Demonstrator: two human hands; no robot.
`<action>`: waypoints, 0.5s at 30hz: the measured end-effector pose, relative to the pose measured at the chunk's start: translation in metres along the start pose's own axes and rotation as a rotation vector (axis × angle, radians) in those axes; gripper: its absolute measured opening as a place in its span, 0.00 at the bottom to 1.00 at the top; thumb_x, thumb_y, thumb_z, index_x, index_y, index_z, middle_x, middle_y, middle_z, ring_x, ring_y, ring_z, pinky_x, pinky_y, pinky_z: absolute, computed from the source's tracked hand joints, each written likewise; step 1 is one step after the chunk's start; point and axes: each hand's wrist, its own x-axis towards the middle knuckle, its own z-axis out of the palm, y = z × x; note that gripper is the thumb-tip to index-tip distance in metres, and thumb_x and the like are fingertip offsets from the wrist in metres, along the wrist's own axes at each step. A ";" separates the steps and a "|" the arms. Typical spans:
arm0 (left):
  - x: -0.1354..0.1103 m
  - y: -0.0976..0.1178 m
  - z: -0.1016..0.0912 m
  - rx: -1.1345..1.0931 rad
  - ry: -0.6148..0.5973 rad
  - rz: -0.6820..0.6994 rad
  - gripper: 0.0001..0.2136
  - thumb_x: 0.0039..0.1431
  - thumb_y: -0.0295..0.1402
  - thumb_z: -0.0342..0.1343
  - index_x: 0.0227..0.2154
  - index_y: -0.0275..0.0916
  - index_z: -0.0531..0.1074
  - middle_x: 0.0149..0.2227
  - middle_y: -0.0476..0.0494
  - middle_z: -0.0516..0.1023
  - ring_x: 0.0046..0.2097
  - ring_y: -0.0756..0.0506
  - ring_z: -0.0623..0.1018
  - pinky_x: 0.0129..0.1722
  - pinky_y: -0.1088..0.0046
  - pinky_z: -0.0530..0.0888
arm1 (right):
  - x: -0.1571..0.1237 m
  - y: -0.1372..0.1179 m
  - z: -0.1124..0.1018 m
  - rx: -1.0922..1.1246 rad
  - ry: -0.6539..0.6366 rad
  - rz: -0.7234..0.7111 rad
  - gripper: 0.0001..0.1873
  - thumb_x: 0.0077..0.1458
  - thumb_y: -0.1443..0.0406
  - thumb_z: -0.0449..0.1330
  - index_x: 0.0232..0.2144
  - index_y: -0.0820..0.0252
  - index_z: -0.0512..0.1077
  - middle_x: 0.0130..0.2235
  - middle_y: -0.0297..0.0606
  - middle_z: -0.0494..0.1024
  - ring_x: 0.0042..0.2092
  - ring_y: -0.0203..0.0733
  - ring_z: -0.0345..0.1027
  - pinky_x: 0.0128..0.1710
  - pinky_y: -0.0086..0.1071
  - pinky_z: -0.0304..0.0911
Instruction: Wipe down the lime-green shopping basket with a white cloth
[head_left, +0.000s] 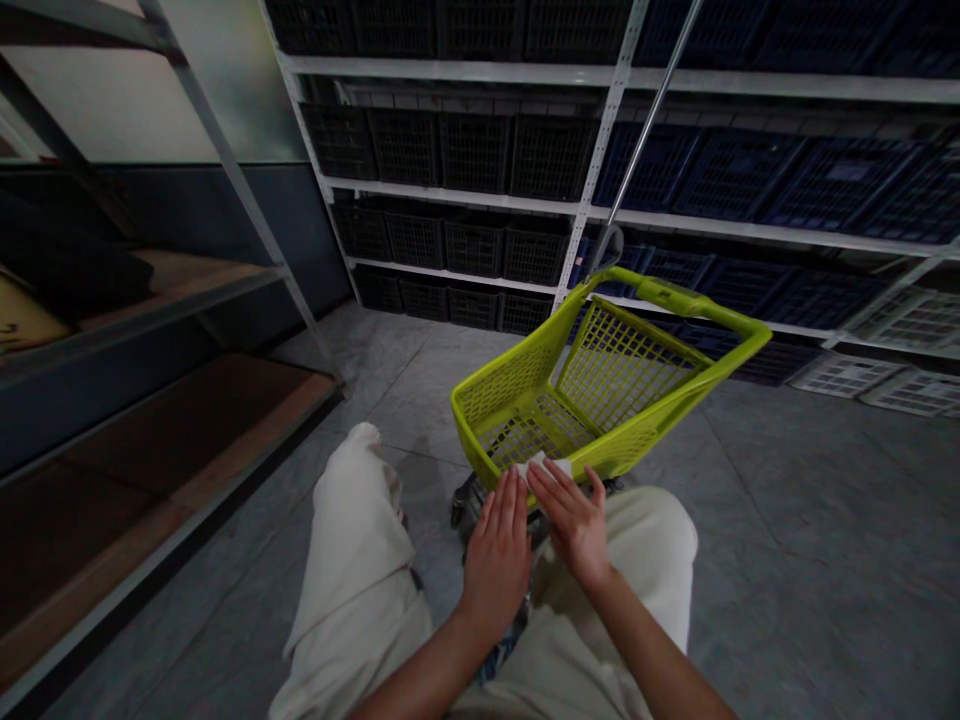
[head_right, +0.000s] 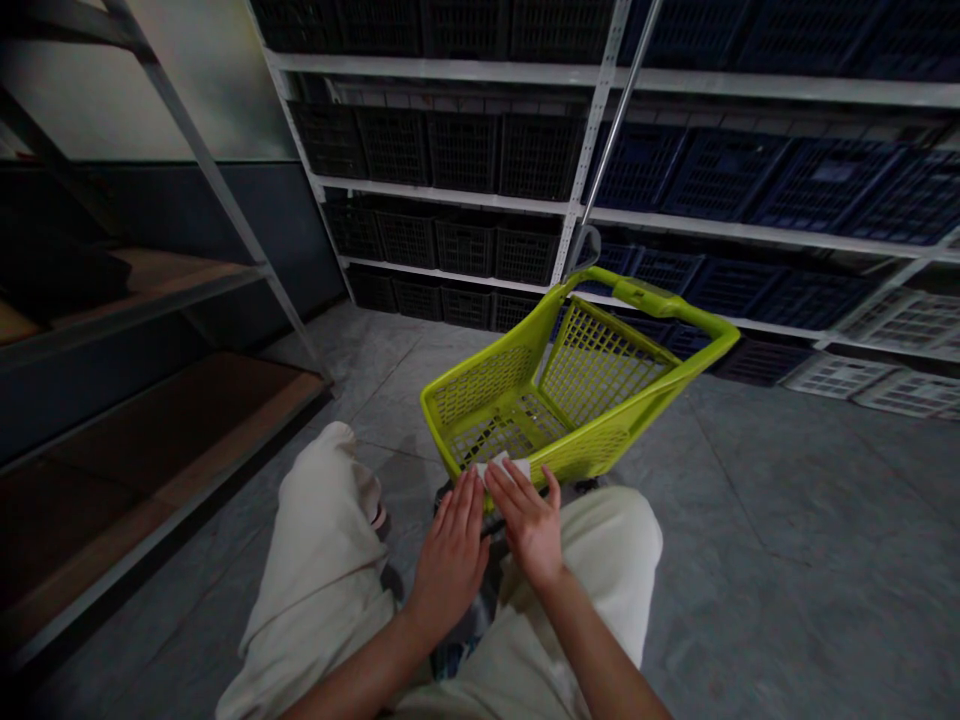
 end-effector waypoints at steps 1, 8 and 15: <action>0.000 -0.001 -0.001 0.000 -0.004 0.003 0.33 0.63 0.28 0.45 0.69 0.27 0.42 0.71 0.34 0.47 0.72 0.41 0.51 0.67 0.62 0.60 | 0.001 0.012 -0.003 -0.015 0.002 -0.013 0.35 0.54 0.76 0.48 0.62 0.50 0.63 0.59 0.35 0.74 0.63 0.39 0.64 0.69 0.45 0.31; 0.002 0.001 0.000 -0.007 0.004 0.011 0.32 0.64 0.30 0.45 0.69 0.27 0.43 0.71 0.34 0.48 0.71 0.41 0.53 0.66 0.62 0.61 | 0.014 0.100 -0.022 -0.206 0.144 0.214 0.36 0.46 0.78 0.49 0.56 0.52 0.69 0.56 0.35 0.77 0.61 0.43 0.66 0.68 0.49 0.37; 0.003 0.002 0.004 -0.008 0.041 -0.007 0.34 0.64 0.30 0.46 0.69 0.26 0.40 0.71 0.33 0.50 0.71 0.40 0.54 0.66 0.61 0.61 | 0.003 0.000 0.003 -0.066 0.049 0.079 0.36 0.50 0.77 0.47 0.61 0.54 0.65 0.59 0.36 0.74 0.64 0.40 0.61 0.68 0.44 0.38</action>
